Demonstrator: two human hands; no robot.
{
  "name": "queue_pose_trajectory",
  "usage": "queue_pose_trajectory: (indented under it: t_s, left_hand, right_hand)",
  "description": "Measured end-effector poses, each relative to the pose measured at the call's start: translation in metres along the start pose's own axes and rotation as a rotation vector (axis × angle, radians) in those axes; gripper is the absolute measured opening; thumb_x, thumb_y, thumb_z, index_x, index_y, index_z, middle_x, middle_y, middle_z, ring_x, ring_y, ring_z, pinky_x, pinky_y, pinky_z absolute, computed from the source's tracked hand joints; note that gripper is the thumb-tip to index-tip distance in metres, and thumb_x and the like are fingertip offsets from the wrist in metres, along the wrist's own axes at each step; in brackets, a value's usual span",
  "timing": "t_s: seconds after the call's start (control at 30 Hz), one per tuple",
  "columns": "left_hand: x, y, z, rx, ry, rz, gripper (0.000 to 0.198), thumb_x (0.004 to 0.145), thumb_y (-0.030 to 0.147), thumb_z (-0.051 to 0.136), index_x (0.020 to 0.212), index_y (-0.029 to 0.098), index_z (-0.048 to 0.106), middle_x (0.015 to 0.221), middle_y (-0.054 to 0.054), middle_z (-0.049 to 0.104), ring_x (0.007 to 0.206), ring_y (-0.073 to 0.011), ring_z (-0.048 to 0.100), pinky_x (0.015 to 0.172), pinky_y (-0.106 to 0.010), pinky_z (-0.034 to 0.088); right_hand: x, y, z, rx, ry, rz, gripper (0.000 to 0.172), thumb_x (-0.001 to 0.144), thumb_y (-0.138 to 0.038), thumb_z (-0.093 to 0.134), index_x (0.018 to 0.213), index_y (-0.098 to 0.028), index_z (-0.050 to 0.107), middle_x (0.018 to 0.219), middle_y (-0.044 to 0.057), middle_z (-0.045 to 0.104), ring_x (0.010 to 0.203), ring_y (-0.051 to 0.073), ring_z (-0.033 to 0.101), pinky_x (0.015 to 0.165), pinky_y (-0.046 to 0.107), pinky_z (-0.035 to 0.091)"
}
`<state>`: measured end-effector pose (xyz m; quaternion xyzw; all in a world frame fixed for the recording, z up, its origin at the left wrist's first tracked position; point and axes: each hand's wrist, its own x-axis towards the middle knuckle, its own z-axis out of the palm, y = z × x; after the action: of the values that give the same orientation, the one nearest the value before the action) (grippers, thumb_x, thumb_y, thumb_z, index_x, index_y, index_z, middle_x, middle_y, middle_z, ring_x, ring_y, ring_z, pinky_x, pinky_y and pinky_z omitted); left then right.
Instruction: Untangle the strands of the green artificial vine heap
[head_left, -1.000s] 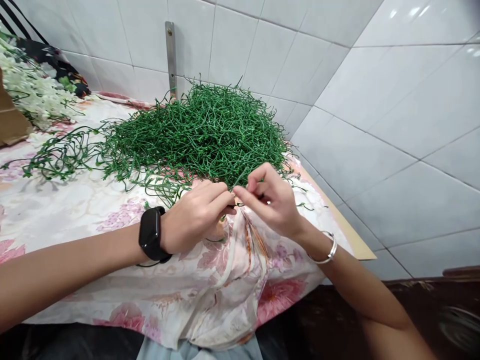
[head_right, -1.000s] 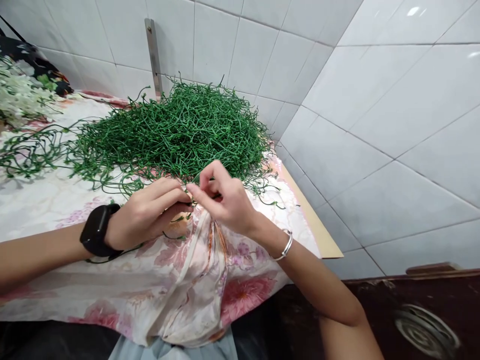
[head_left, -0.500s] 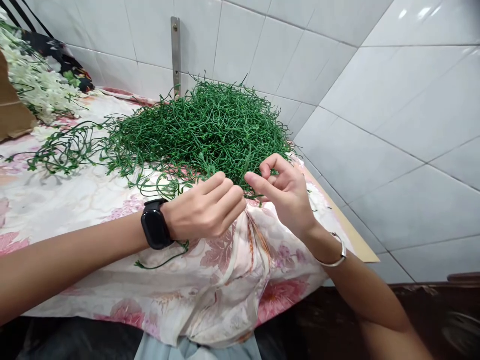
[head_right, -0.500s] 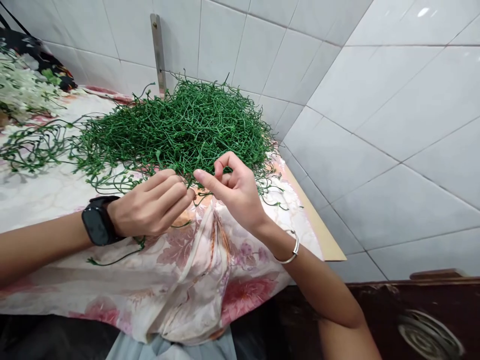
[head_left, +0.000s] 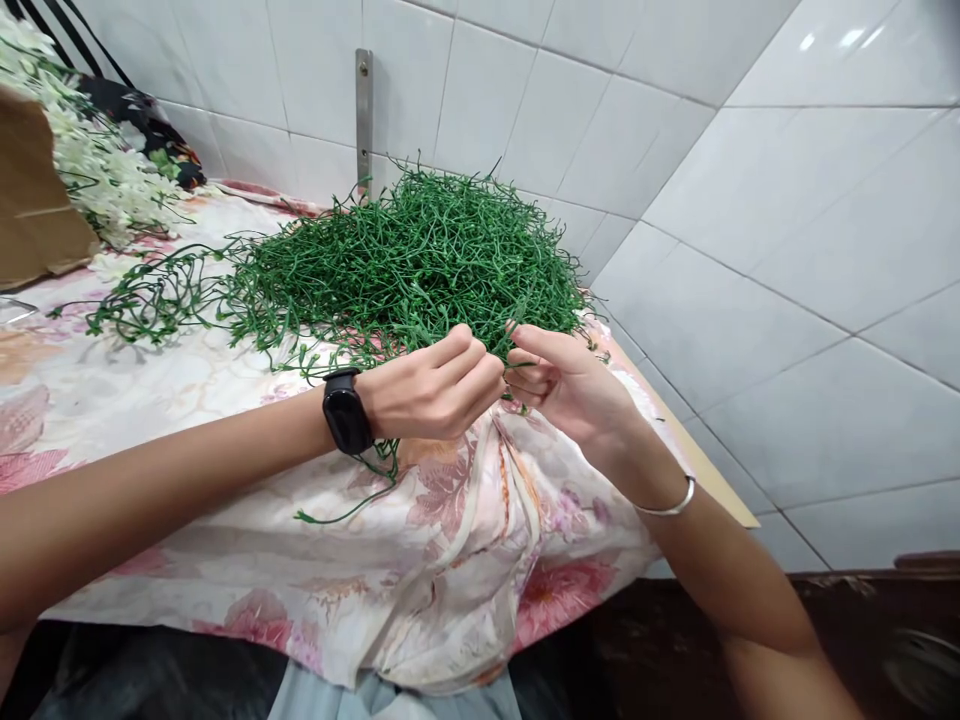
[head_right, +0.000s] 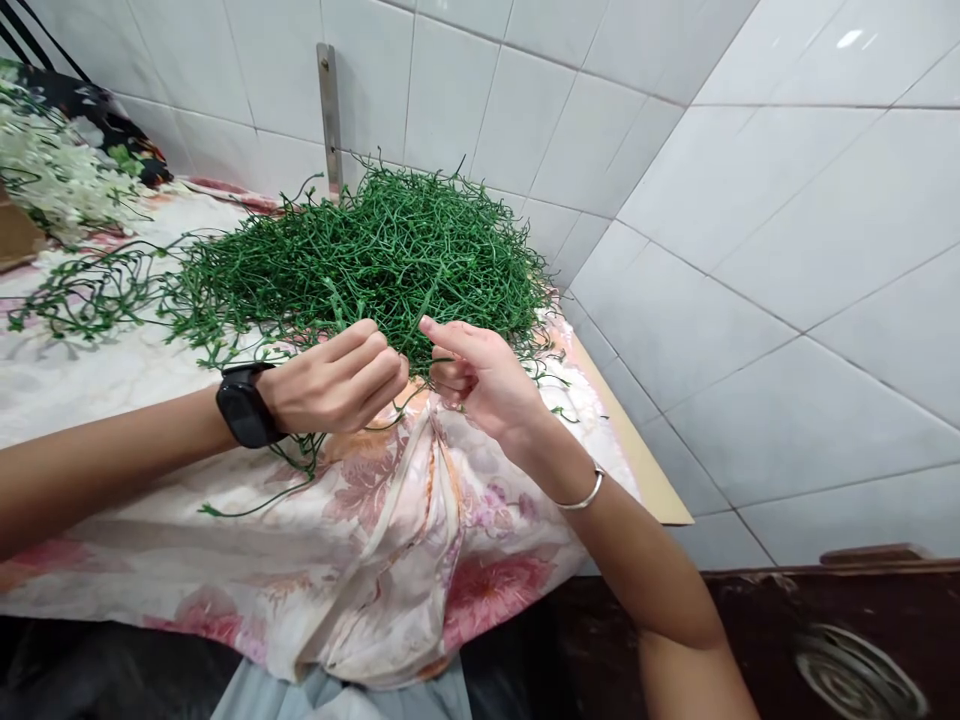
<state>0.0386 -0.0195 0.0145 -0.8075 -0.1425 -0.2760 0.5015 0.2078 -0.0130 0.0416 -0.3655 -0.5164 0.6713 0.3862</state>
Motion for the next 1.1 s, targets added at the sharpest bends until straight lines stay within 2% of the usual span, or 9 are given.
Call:
queue_pose_trajectory:
  t_s: [0.37,0.53,0.6,0.73,0.8,0.87,0.9,0.97,1.1]
  left_hand:
    - [-0.001,-0.002,0.003,0.079,0.014,0.020,0.016,0.085,0.014,0.043,0.075,0.010,0.054,0.062,-0.002,0.048,0.056,-0.0132,0.048,0.066,-0.033,0.042]
    - [0.000,-0.006,0.002,-0.005,0.038,-0.008,0.016,0.083,0.013,0.043,0.072,0.011,0.054,0.061,-0.002,0.048,0.055,-0.0138,0.046,0.063,-0.031,0.042]
    - [-0.002,-0.008,0.002,-0.094,0.037,-0.095,0.019,0.084,0.011,0.041,0.069,0.012,0.053,0.059,-0.002,0.046,0.055,-0.0133,0.043,0.060,-0.029,0.042]
    - [-0.012,-0.012,0.002,-0.259,-0.006,-0.270,0.018,0.083,0.011,0.041,0.068,0.013,0.051,0.063,-0.003,0.047,0.059,-0.0131,0.042,0.057,-0.026,0.041]
    - [-0.015,-0.013,0.001,-0.298,-0.020,-0.303,0.017,0.083,0.011,0.042,0.069,0.013,0.050,0.064,-0.004,0.048,0.061,-0.0133,0.042,0.057,-0.026,0.040]
    - [-0.016,-0.013,0.000,-0.299,-0.021,-0.284,0.018,0.083,0.011,0.041,0.068,0.013,0.051,0.064,-0.004,0.048,0.061,-0.0135,0.042,0.057,-0.026,0.040]
    - [-0.015,-0.012,-0.001,-0.285,-0.018,-0.258,0.019,0.084,0.010,0.041,0.068,0.013,0.051,0.064,-0.004,0.048,0.061,-0.0135,0.042,0.058,-0.027,0.041]
    - [-0.013,-0.012,-0.004,-0.239,-0.006,-0.179,0.020,0.084,0.010,0.040,0.068,0.012,0.052,0.063,-0.004,0.048,0.060,-0.0133,0.042,0.059,-0.028,0.041]
    - [-0.020,-0.026,-0.007,-0.068,0.028,-0.043,0.020,0.083,0.009,0.042,0.068,0.013,0.054,0.059,-0.002,0.045,0.058,-0.0122,0.042,0.060,-0.029,0.043]
  right_hand:
    - [0.001,-0.006,-0.004,0.027,-0.072,0.008,0.038,0.077,-0.018,0.057,0.058,-0.019,0.024,0.055,-0.007,0.008,0.045,0.005,0.009,0.041,0.021,0.010]
    - [0.002,-0.009,-0.007,-0.117,-0.106,-0.008,0.035,0.079,-0.022,0.055,0.059,-0.019,0.026,0.052,-0.008,0.013,0.043,0.004,0.012,0.041,0.021,0.012]
    - [0.001,-0.007,-0.009,-0.294,-0.107,-0.125,0.026,0.077,-0.025,0.057,0.066,-0.020,0.035,0.049,-0.009,0.019,0.042,0.004,0.016,0.041,0.021,0.013]
    - [-0.001,0.002,-0.008,-0.821,-0.032,-0.512,0.012,0.076,-0.028,0.059,0.078,-0.018,0.051,0.050,-0.007,0.035,0.045,0.005,0.028,0.045,0.022,0.020]
    - [-0.002,0.007,-0.005,-1.023,0.008,-0.670,0.010,0.077,-0.027,0.058,0.075,-0.017,0.057,0.056,-0.004,0.043,0.050,0.006,0.033,0.050,0.023,0.024]
    - [-0.003,0.009,-0.001,-1.094,0.016,-0.729,0.012,0.079,-0.027,0.055,0.073,-0.018,0.059,0.061,-0.002,0.048,0.054,0.007,0.037,0.054,0.023,0.026]
    - [-0.004,0.009,0.000,-1.072,0.007,-0.704,0.015,0.080,-0.028,0.053,0.072,-0.017,0.059,0.062,-0.001,0.049,0.055,0.007,0.038,0.054,0.023,0.027]
    - [-0.004,0.007,0.002,-0.930,-0.042,-0.541,0.020,0.081,-0.031,0.051,0.069,-0.017,0.059,0.058,-0.002,0.047,0.053,0.007,0.037,0.051,0.023,0.025]
    - [0.003,-0.006,-0.016,-0.371,-0.179,0.005,0.031,0.078,-0.034,0.051,0.054,-0.017,0.043,0.048,-0.007,0.021,0.042,0.006,0.019,0.042,0.023,0.016]
